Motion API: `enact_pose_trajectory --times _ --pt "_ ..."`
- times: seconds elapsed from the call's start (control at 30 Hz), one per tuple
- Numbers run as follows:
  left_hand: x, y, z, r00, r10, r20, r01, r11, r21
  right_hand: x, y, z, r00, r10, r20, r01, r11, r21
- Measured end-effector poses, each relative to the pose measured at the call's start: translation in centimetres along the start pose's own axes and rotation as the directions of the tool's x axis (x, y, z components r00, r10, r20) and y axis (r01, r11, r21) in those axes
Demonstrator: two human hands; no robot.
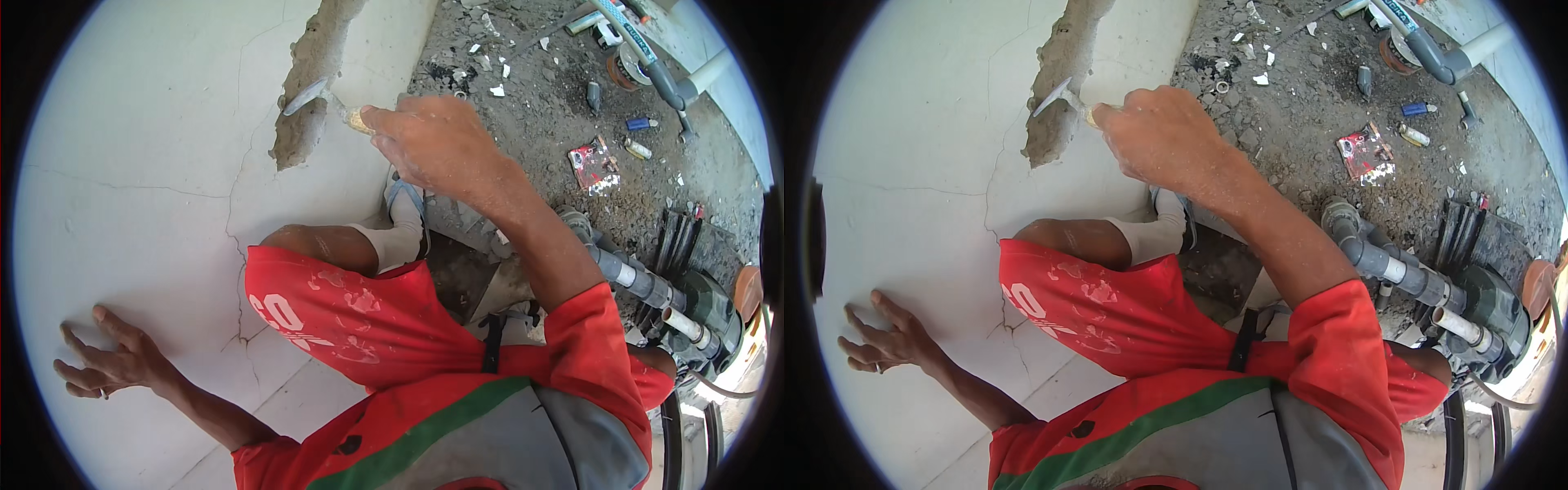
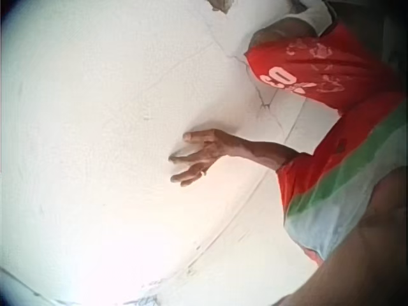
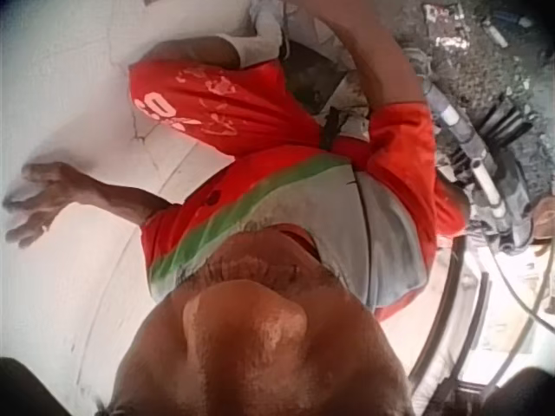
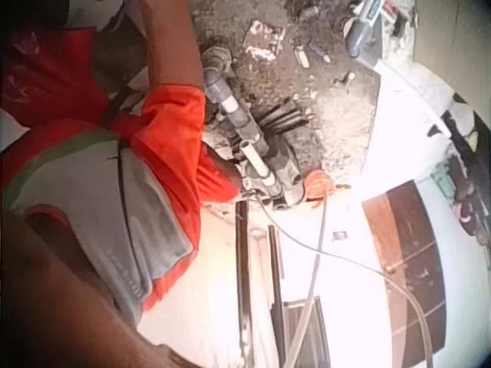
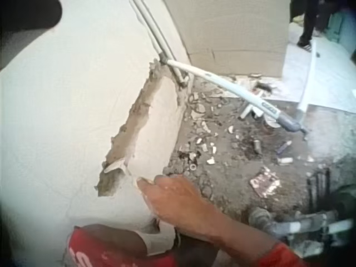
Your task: Using a hammer and chisel to chip out a vertical channel in a concrete wall for plumbing or electrical conduit.
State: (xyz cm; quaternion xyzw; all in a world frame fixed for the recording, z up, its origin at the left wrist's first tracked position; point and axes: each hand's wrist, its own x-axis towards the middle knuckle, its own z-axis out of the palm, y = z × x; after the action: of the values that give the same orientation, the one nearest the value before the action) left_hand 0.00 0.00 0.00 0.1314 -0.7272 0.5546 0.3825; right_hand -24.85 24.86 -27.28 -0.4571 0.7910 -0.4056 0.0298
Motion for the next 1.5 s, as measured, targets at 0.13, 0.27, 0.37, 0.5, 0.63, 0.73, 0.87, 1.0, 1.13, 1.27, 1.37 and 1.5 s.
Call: enact_pose_trajectory --times 0.13,0.27,0.37,0.5,0.63,0.73,0.87,1.0,1.13,1.27,1.37,1.5 --pt "0.1 0.6 -0.2 0.996 0.053 0.077 -0.061 0.992 0.112 -1.4 -1.5 -2.3 1.000 -0.024 0.020 0.025 0.999 -0.028" --pt "0.4 1.9 -0.4 0.998 0.043 0.050 -0.049 0.990 0.130 -1.2 -1.7 -0.8 0.999 0.013 -0.038 -0.015 0.998 -0.055" --pt "0.0 1.3 -0.4 0.997 0.023 0.073 -0.032 0.991 0.133 -2.8 -1.6 -1.2 0.984 0.106 0.146 -0.092 0.991 -0.099" --pt "-0.1 0.9 -0.9 0.999 0.017 0.040 -0.022 0.992 0.124 -6.9 2.2 -1.8 0.962 0.269 -0.041 -0.270 0.963 -0.018" --pt "0.3 0.5 -0.6 0.997 0.080 0.004 -0.079 0.986 0.147 -9.5 8.7 -2.0 0.907 0.415 -0.068 -0.417 0.909 -0.022" --pt "0.0 0.8 -0.2 0.996 0.084 0.031 -0.088 0.977 0.194 -9.8 13.6 -1.7 0.899 0.437 -0.033 -0.438 0.889 -0.137" --pt "-0.9 -0.2 0.1 1.000 -0.020 0.020 0.017 0.993 0.118 -11.1 19.3 -2.3 0.460 0.786 0.414 -0.886 0.439 0.149" --pt "-1.8 1.6 -0.5 0.994 -0.004 -0.113 -0.021 0.976 -0.218 -12.7 24.5 -3.7 0.697 0.674 0.243 -0.682 0.729 -0.066" --pt "1.6 10.1 -5.5 0.995 -0.001 -0.097 -0.079 0.567 -0.820 -12.8 23.1 -6.5 0.632 0.775 -0.015 -0.734 0.593 -0.332" --pt "3.2 17.1 -8.4 0.945 0.326 0.022 -0.069 0.265 -0.962 -13.0 16.0 -12.9 0.546 0.737 0.398 -0.360 0.635 -0.684" --pt "1.0 18.4 -8.9 0.843 0.537 -0.036 -0.105 0.098 -0.990 -12.4 9.7 -18.7 0.635 0.655 0.410 -0.332 0.710 -0.621" --pt "-1.7 18.9 -8.6 0.702 0.707 0.085 0.106 0.014 -0.994 -16.1 10.0 -24.9 0.691 0.521 -0.501 -0.711 0.614 -0.344"
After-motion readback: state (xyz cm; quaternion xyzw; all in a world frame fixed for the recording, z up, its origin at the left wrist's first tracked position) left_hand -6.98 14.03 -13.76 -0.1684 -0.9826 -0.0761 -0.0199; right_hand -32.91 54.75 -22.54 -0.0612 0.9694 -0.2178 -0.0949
